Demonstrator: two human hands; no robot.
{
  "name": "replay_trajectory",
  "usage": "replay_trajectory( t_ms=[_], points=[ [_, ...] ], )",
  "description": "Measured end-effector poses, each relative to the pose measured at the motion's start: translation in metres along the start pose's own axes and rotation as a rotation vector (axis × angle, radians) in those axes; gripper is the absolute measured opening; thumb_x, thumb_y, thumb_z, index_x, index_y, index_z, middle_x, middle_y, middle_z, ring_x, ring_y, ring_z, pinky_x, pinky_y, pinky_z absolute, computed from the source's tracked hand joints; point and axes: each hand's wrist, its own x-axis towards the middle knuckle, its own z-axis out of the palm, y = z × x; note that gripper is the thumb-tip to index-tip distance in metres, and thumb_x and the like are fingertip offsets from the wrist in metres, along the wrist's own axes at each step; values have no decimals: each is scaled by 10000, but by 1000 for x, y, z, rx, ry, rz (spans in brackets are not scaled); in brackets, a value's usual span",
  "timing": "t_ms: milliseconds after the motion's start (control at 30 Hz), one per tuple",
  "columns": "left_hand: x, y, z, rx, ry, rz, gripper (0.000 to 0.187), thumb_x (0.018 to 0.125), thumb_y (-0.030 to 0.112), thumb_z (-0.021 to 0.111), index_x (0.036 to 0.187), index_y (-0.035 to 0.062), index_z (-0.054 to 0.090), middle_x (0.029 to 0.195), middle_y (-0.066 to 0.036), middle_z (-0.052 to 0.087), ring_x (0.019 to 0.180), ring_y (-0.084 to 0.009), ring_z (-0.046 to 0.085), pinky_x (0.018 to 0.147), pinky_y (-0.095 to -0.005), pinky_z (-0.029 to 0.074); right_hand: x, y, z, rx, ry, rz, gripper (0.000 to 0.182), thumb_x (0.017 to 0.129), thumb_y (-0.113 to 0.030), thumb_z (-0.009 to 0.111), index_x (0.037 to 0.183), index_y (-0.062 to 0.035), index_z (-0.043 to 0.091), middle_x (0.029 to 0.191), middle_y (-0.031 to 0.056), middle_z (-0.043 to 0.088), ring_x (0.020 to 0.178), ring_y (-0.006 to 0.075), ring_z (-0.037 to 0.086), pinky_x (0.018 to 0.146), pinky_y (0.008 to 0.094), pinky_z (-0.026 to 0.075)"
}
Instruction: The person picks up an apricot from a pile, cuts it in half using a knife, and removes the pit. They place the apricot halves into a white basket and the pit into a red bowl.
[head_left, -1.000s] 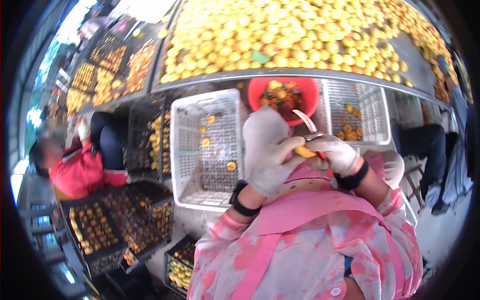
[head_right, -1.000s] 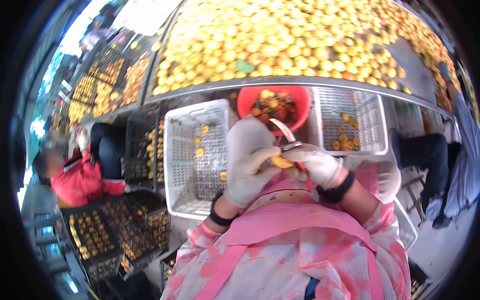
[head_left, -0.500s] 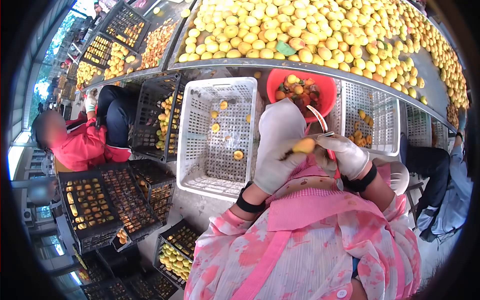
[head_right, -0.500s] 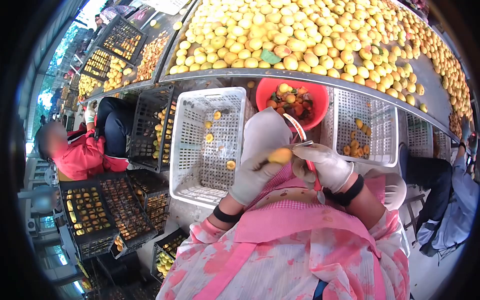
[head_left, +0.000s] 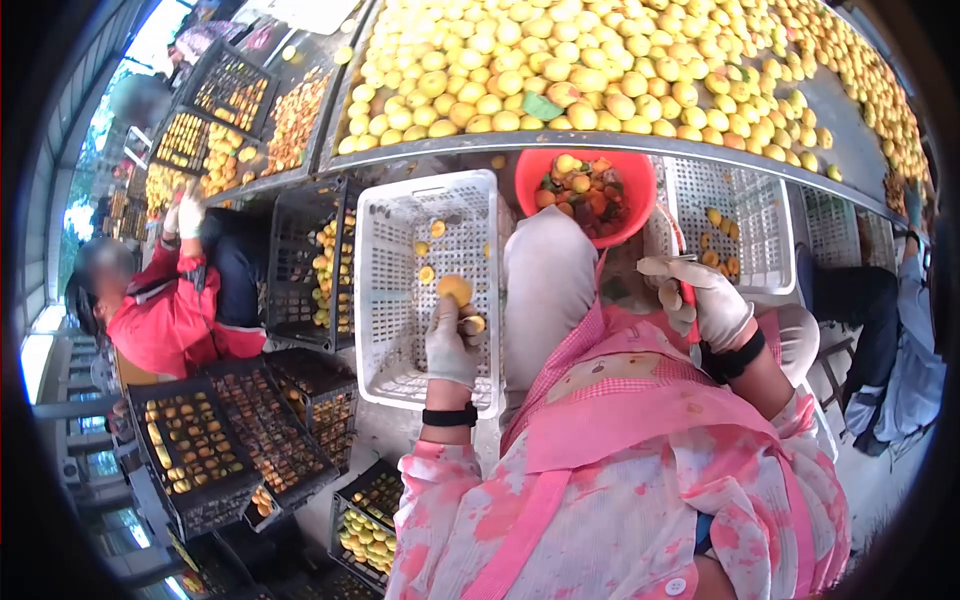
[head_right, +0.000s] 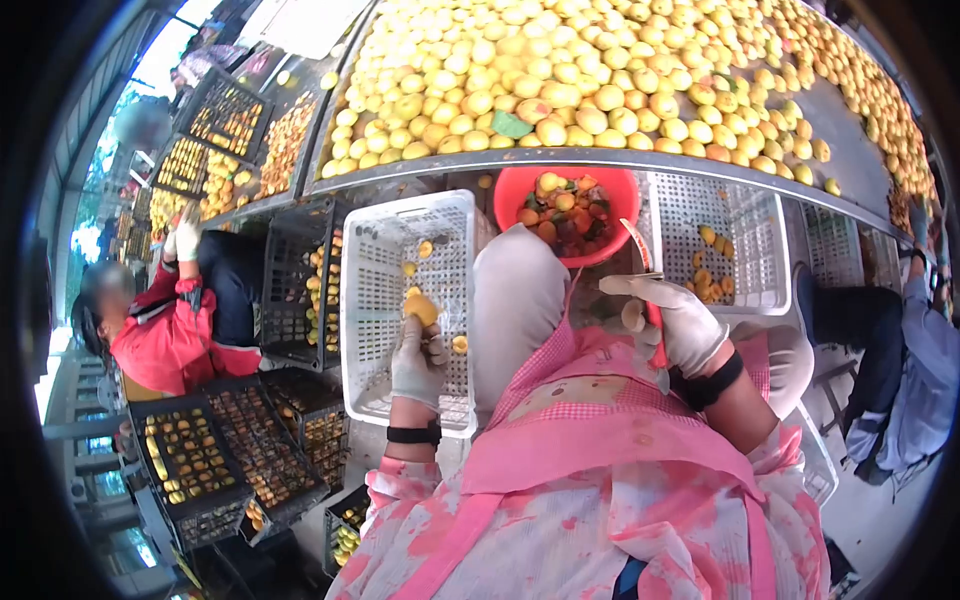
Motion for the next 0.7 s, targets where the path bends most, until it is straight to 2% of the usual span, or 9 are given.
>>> replay_trajectory(
  t_ms=[133, 233, 300, 333, 400, 467, 600, 667, 700],
  points=[
    [16, -3, -13, 112, 242, -5, 301, 938, 397, 614, 887, 101, 605, 701, 10, 561, 492, -77, 435, 420, -200, 322, -4, 3, -20, 121, 12, -14, 348, 969, -249, 495, 1174, -2, 631, 657, 21, 567, 444, 99, 438, 395, 233, 330],
    [26, -5, -26, 29, 235, -78, 312, 932, 397, 621, 889, 88, 606, 696, 10, 545, 480, -81, 419, 406, -196, 314, -9, 4, -23, 59, 78, -91, 322, 969, -228, 494, 1156, -14, 643, 655, 26, 569, 440, 96, 443, 396, 223, 338],
    [30, -4, -24, -75, 341, -116, 193, 936, 257, 605, 940, 65, 625, 765, -1, 565, 549, -84, 456, 452, -202, 354, -5, 9, -39, 83, -33, -69, 351, 943, -270, 552, 1193, -34, 621, 692, 5, 582, 468, 89, 470, 393, 222, 352],
    [27, -1, -18, -52, 312, -131, 193, 936, 257, 605, 940, 65, 625, 765, -1, 565, 549, -84, 456, 452, -202, 354, -10, 4, -34, 102, -9, -94, 351, 943, -270, 552, 1193, -34, 621, 692, 5, 582, 468, 89, 470, 393, 222, 352],
    [21, 6, 8, -71, -19, 65, 170, 897, 107, 569, 1024, 12, 632, 876, -41, 592, 687, -106, 529, 563, -202, 431, -21, -7, -19, -24, -12, -65, 326, 925, -269, 592, 1151, -41, 645, 697, 3, 580, 497, 89, 497, 416, 217, 369],
    [0, 15, 53, -40, -270, 120, 284, 856, 0, 516, 1124, -18, 609, 976, -70, 595, 800, -138, 559, 734, -228, 504, -12, 1, -24, -30, -17, -62, 326, 911, -264, 628, 1148, -41, 642, 700, 5, 567, 542, 88, 519, 438, 219, 375],
    [-49, 11, 143, 107, -510, 84, 318, 853, -59, 525, 1166, -39, 581, 1010, -85, 597, 878, -159, 594, 843, -257, 525, -2, 10, -17, 216, -206, 29, 248, 902, -253, 657, 1037, -46, 648, 808, 37, 635, 600, 112, 564, 475, 232, 434],
    [-71, -5, 175, 943, -708, 777, 322, 857, -20, 606, 1177, -24, 571, 1088, -107, 592, 1045, -174, 587, 929, -272, 504, -7, 10, -13, 269, -232, 25, 220, 906, -258, 650, 992, -55, 645, 860, 36, 648, 632, 124, 577, 529, 260, 469],
    [-72, -15, 182, 629, -649, 312, 338, 865, -60, 611, 1199, -26, 566, 1129, -124, 590, 1055, -176, 603, 897, -267, 513, -10, 12, -12, 279, -220, 17, 235, 908, -272, 643, 997, -55, 645, 870, 35, 648, 668, 130, 592, 572, 279, 486]
  ],
)
